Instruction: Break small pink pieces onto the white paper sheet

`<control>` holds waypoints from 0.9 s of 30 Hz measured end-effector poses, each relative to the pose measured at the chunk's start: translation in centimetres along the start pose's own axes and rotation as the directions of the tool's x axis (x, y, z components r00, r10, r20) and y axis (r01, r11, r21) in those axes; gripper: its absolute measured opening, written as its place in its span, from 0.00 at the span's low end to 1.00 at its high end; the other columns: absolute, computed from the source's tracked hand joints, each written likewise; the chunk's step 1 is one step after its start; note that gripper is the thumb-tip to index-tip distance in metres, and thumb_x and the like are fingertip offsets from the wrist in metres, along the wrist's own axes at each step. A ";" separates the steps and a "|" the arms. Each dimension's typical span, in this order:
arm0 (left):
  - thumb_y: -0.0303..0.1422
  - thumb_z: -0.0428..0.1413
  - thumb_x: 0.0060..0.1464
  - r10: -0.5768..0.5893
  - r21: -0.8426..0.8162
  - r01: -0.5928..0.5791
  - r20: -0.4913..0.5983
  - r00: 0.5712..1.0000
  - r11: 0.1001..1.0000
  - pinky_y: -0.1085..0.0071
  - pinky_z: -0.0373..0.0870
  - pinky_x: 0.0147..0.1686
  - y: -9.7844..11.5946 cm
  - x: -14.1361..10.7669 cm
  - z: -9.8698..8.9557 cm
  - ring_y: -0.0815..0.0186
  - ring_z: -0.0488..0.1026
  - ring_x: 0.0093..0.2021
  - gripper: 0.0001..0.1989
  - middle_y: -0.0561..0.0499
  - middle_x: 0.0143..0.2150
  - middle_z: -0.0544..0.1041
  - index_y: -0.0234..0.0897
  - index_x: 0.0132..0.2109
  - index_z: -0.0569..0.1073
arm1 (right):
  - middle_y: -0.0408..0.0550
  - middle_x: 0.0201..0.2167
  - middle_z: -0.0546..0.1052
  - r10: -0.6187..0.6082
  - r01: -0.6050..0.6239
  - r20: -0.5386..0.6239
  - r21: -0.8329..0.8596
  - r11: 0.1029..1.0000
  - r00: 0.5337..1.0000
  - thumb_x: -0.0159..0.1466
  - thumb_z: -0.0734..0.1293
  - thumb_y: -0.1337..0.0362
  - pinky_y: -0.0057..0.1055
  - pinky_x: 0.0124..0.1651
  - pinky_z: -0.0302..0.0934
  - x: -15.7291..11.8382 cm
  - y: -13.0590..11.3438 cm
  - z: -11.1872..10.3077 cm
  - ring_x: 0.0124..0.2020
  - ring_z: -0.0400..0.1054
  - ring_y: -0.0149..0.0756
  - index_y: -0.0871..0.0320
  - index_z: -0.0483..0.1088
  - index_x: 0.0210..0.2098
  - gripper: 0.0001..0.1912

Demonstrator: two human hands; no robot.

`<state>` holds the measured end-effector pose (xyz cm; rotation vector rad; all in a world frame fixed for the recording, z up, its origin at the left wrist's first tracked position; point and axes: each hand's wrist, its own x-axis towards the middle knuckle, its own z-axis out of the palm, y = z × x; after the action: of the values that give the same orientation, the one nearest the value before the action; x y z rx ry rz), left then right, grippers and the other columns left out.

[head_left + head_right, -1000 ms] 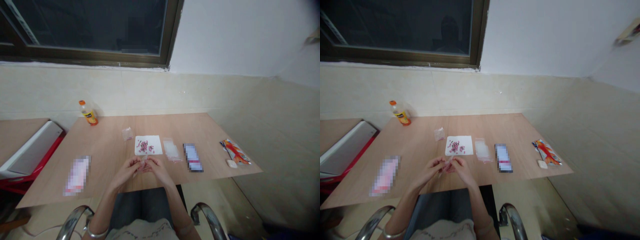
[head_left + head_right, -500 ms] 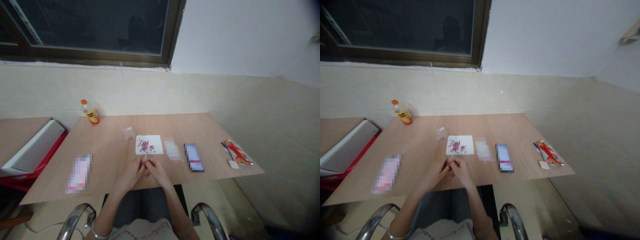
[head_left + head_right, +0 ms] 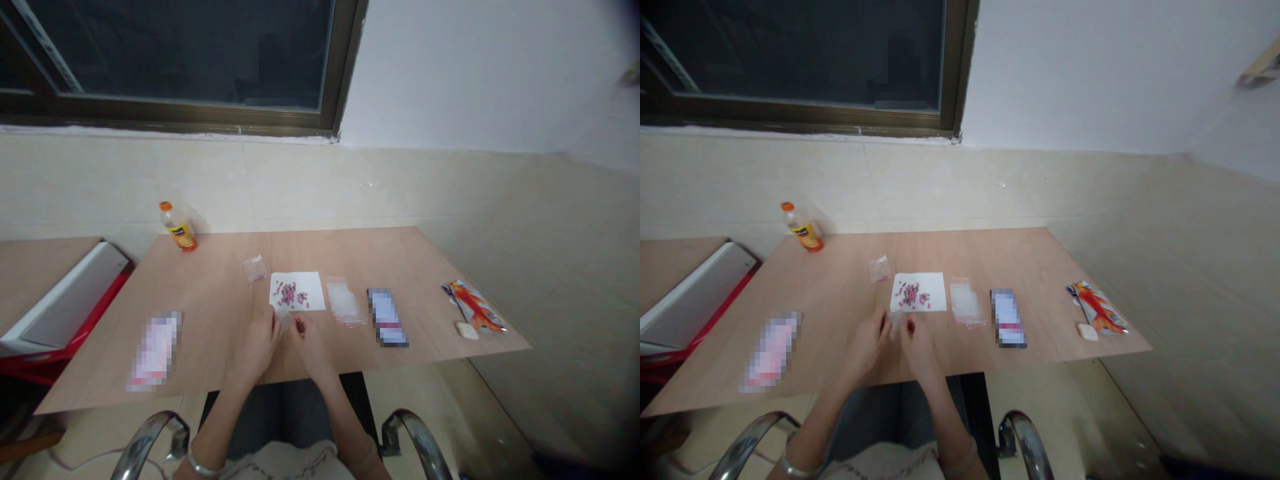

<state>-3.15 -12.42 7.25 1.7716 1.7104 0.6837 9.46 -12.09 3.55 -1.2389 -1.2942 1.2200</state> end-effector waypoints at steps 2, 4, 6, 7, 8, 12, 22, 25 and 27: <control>0.35 0.44 0.59 0.000 0.002 0.000 -0.049 0.999 1.000 0.72 0.57 0.27 -0.7 0.2 0.0 0.64 0.70 0.27 0.09 0.50 0.26 0.71 0.37 0.33 0.65 | 0.42 0.19 0.67 0.017 -0.017 -0.001 -0.016 1.000 1.000 0.58 0.64 0.57 0.29 0.27 0.56 -0.1 0.5 0.0 0.24 0.61 0.33 0.55 0.65 0.22 0.12; 0.35 0.47 0.57 0.034 -0.042 -0.036 -0.050 0.998 0.998 0.73 0.58 0.27 -1.1 0.3 0.0 0.65 0.69 0.26 0.08 0.52 0.25 0.70 0.38 0.31 0.64 | 0.41 0.18 0.67 0.031 -0.032 -0.013 -0.015 0.999 0.999 0.58 0.63 0.57 0.29 0.27 0.55 -0.1 0.7 0.0 0.23 0.61 0.34 0.55 0.65 0.22 0.12; 0.34 0.49 0.56 0.061 -0.085 -0.064 -0.039 0.997 0.994 0.73 0.59 0.27 -1.2 0.4 0.1 0.66 0.69 0.25 0.06 0.54 0.24 0.70 0.38 0.32 0.65 | 0.42 0.18 0.67 0.018 -0.021 -0.047 -0.047 0.999 0.999 0.59 0.63 0.57 0.30 0.28 0.54 -0.2 0.6 0.0 0.23 0.61 0.34 0.55 0.65 0.22 0.12; 0.32 0.49 0.55 0.076 -0.090 -0.079 -0.038 0.996 0.993 0.73 0.60 0.27 -1.1 0.3 0.2 0.66 0.70 0.25 0.05 0.53 0.25 0.71 0.38 0.32 0.65 | 0.42 0.18 0.68 0.004 -0.010 -0.064 -0.080 0.997 0.998 0.59 0.62 0.58 0.31 0.28 0.54 -0.2 0.4 0.1 0.23 0.61 0.35 0.55 0.65 0.22 0.12; 0.30 0.49 0.55 0.095 -0.082 -0.098 -0.043 0.995 0.992 0.73 0.63 0.29 -1.0 0.3 0.3 0.65 0.71 0.28 0.04 0.52 0.27 0.72 0.38 0.33 0.66 | 0.43 0.19 0.68 -0.011 0.001 -0.079 -0.117 0.993 0.997 0.59 0.62 0.58 0.31 0.29 0.54 -0.2 0.2 0.1 0.23 0.61 0.35 0.55 0.65 0.21 0.12; 0.24 0.45 0.55 0.165 0.001 -0.165 -0.060 0.984 0.986 0.65 0.67 0.45 -0.3 0.3 0.9 0.59 0.74 0.47 0.12 0.40 0.51 0.73 0.36 0.39 0.73 | 0.44 0.20 0.69 -0.045 0.013 -0.150 -0.207 0.978 0.988 0.59 0.61 0.60 0.33 0.30 0.55 -0.3 -0.3 0.2 0.23 0.63 0.36 0.55 0.66 0.22 0.11; 0.23 0.46 0.57 0.178 0.259 -0.189 0.064 0.982 0.947 0.57 0.64 0.51 0.4 0.1 0.5 0.55 0.70 0.55 0.21 0.41 0.58 0.70 0.41 0.56 0.69 | 0.46 0.34 0.76 0.338 -0.277 -0.059 0.450 0.849 0.939 0.53 0.68 0.53 0.34 0.34 0.65 0.3 0.1 0.9 0.33 0.71 0.38 0.55 0.69 0.37 0.15; 0.18 0.48 0.52 0.240 0.210 -0.255 0.091 0.966 0.944 0.61 0.63 0.54 0.6 0.1 0.4 0.60 0.69 0.55 0.27 0.45 0.58 0.70 0.42 0.57 0.68 | 0.45 0.31 0.76 0.489 -0.476 0.221 0.729 0.492 0.844 0.55 0.67 0.51 0.30 0.30 0.65 1.0 -0.2 0.6 0.28 0.71 0.35 0.55 0.70 0.38 0.17; 0.17 0.48 0.50 0.291 0.177 -0.302 0.087 0.953 0.937 0.61 0.63 0.55 0.8 0.1 0.3 0.61 0.69 0.55 0.28 0.46 0.56 0.72 0.43 0.57 0.69 | 0.46 0.27 0.76 0.498 -0.514 0.318 0.793 0.326 0.807 0.59 0.65 0.51 0.27 0.30 0.65 1.4 -0.4 0.3 0.27 0.71 0.32 0.59 0.71 0.34 0.16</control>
<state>-2.35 -12.33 7.59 2.1903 1.5240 0.6011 9.09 -10.70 3.91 -0.8372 -0.0806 1.9932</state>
